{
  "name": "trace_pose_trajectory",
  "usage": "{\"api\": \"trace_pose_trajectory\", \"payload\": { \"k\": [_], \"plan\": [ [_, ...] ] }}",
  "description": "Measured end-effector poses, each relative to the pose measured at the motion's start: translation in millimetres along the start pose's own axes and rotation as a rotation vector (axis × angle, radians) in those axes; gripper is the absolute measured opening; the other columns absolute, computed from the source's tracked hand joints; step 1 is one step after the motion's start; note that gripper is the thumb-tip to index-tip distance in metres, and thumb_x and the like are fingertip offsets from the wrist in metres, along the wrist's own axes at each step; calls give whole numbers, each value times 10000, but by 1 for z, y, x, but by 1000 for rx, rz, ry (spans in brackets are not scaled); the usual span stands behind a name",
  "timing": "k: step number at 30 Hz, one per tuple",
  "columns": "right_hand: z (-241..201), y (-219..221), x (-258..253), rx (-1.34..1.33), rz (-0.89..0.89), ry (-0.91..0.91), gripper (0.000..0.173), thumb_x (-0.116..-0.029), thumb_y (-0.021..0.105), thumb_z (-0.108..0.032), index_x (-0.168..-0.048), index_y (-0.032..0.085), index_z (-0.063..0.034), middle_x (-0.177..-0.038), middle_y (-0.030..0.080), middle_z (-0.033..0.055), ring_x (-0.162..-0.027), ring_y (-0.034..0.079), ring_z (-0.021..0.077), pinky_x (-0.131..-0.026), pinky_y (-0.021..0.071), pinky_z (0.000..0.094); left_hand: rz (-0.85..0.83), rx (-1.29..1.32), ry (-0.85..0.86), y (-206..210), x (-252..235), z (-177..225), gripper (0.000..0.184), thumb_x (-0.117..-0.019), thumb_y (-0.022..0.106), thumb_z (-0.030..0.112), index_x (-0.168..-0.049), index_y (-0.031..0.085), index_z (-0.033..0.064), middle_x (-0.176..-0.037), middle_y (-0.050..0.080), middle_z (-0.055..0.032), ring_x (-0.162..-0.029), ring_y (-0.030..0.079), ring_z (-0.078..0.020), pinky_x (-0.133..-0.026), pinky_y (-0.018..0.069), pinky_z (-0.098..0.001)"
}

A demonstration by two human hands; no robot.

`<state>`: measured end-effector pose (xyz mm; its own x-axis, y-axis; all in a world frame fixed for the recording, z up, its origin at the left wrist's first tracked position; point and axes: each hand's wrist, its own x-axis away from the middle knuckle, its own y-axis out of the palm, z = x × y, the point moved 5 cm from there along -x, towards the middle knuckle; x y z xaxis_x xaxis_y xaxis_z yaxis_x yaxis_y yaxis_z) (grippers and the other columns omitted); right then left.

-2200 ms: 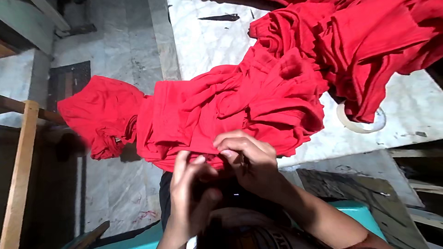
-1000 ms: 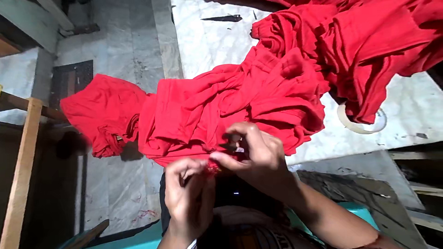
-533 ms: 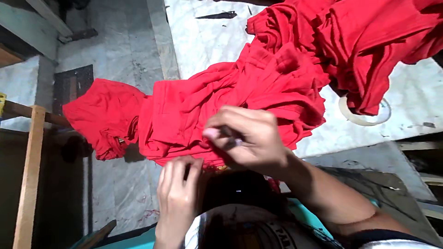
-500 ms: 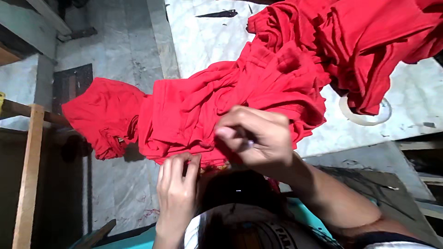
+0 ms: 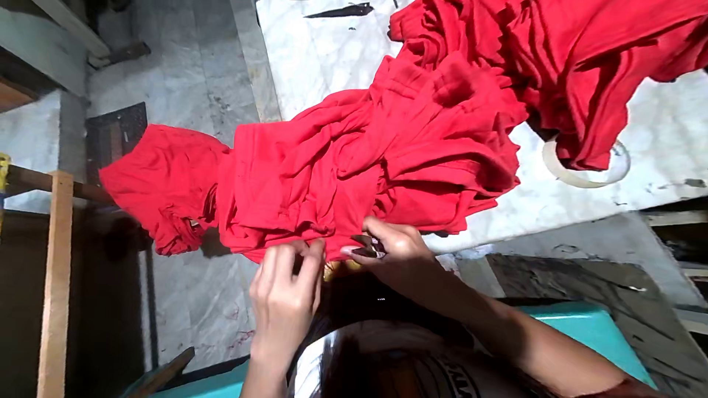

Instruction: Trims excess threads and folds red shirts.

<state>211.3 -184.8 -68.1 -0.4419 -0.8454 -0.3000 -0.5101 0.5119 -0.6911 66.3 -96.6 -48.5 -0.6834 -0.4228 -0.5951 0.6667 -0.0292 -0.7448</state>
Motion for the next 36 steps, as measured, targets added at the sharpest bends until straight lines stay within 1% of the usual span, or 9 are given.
{"api": "trace_pose_trajectory", "payload": {
  "k": [3,8,16,20,23,28,30,33,36],
  "plan": [
    [0,-6,2,82,59,-194,326,-956,601,-279,-730,608,-44,-563,554,72,-468,543,201,-428,396,341,26,-61,40,4,-5,-5,171,-952,628,137,-870,750,50,-734,644,-86,-725,618,-218,-653,477,-292],
    [7,-26,16,39,70,-314,343,-1052,506,-242,-784,627,-65,-597,554,65,-521,541,183,-482,409,304,7,129,49,1,-8,-2,218,-988,621,191,-871,729,43,-781,682,-82,-769,635,-153,-708,488,-227],
    [4,-35,24,28,125,-403,239,-1027,510,-159,-844,634,-70,-585,476,41,-515,453,163,-497,342,274,96,164,35,-2,-11,1,200,-955,621,130,-843,733,7,-703,645,-77,-709,596,-137,-689,464,-209],
    [2,-35,24,-21,160,-417,235,-1030,512,-149,-835,618,-69,-583,468,45,-516,441,157,-498,333,263,130,427,-79,-5,-11,5,200,-1047,526,142,-1022,616,-34,-898,698,-60,-883,659,26,-841,521,-123],
    [-7,-37,25,-19,188,-435,222,-1033,500,-161,-839,582,-92,-614,471,40,-544,453,152,-518,352,255,-50,604,-17,7,-11,31,260,-1003,612,122,-1228,534,18,-1143,653,-78,-1111,615,-38,-1013,476,-192],
    [-27,-34,28,33,217,-512,178,-1053,487,-185,-927,596,-122,-697,529,34,-610,496,156,-575,390,255,264,355,19,15,-16,38,98,-945,690,76,-985,692,-14,-952,614,-115,-911,615,-73,-885,497,-135],
    [-33,-28,29,30,196,-536,193,-1059,480,-196,-926,602,-129,-700,531,25,-601,493,154,-569,387,254,327,448,1,17,-18,30,135,-957,692,109,-881,700,-3,-918,632,-75,-881,612,-35,-844,503,-123],
    [-30,-25,29,-17,208,-449,220,-1063,505,-249,-919,601,-113,-702,552,34,-596,511,149,-554,403,247,300,731,-140,13,-17,21,152,-1034,596,245,-952,636,124,-984,638,89,-949,604,78,-829,503,-89],
    [-17,-29,24,-112,215,-265,331,-1028,570,-424,-1061,542,-96,-769,567,52,-627,548,113,-554,442,216,261,1109,-305,7,-15,12,96,-1017,606,310,-1005,683,253,-1049,656,187,-989,608,92,-835,512,-100]
  ]
}}
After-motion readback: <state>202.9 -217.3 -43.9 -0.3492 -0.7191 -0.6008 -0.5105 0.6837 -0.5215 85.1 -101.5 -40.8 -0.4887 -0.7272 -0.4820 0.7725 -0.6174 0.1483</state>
